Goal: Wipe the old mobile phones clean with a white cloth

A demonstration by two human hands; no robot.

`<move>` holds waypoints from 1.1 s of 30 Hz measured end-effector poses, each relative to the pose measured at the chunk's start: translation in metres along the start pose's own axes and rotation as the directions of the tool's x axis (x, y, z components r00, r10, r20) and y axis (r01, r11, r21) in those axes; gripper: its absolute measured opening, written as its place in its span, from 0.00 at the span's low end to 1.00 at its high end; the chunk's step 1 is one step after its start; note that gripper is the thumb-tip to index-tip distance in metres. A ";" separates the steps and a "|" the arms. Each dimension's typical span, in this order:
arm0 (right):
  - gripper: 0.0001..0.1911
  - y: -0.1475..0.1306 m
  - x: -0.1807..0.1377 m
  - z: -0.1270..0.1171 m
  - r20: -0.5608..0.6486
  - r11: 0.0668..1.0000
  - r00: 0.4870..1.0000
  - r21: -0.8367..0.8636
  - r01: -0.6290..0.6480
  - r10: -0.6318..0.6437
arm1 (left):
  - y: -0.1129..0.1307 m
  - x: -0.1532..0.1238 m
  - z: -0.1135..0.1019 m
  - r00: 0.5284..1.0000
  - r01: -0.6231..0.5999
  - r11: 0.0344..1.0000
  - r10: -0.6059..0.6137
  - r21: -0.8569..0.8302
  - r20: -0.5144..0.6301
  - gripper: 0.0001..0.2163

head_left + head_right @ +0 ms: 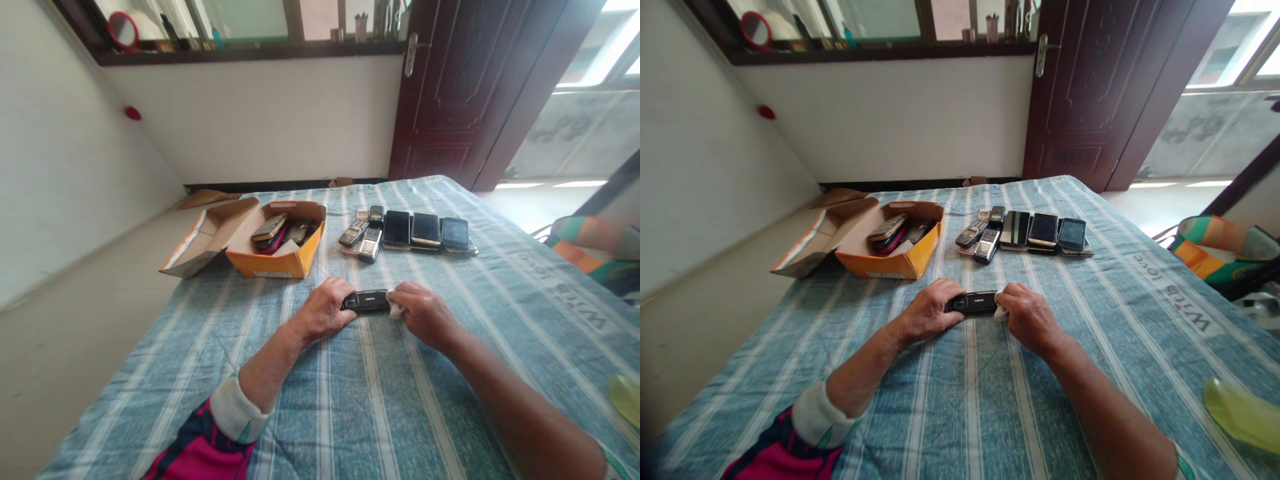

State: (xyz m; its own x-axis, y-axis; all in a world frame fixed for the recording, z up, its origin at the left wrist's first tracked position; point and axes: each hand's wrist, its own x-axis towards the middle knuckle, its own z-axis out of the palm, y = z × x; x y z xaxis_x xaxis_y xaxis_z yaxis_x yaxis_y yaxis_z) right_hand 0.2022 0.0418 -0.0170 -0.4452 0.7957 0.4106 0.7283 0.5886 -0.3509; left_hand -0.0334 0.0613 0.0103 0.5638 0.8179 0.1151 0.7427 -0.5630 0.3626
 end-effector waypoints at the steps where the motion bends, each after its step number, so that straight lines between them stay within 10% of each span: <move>1: 0.17 0.000 0.000 0.000 -0.005 1.000 1.000 -0.005 0.004 -0.004 | 0.000 0.000 0.000 1.000 0.000 1.000 0.000 0.000 0.002 0.08; 33: 0.15 0.000 0.000 0.002 -0.039 1.000 0.999 -0.008 0.017 -0.017 | -0.001 0.000 0.000 1.000 -0.003 1.000 0.003 -0.012 0.015 0.07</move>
State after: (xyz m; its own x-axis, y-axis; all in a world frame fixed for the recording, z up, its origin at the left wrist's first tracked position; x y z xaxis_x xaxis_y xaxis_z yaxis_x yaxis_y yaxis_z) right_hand 0.2010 0.0418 -0.0190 -0.4369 0.7793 0.4493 0.7247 0.6008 -0.3373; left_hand -0.0345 0.0622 0.0101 0.5715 0.8142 0.1019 0.7368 -0.5639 0.3731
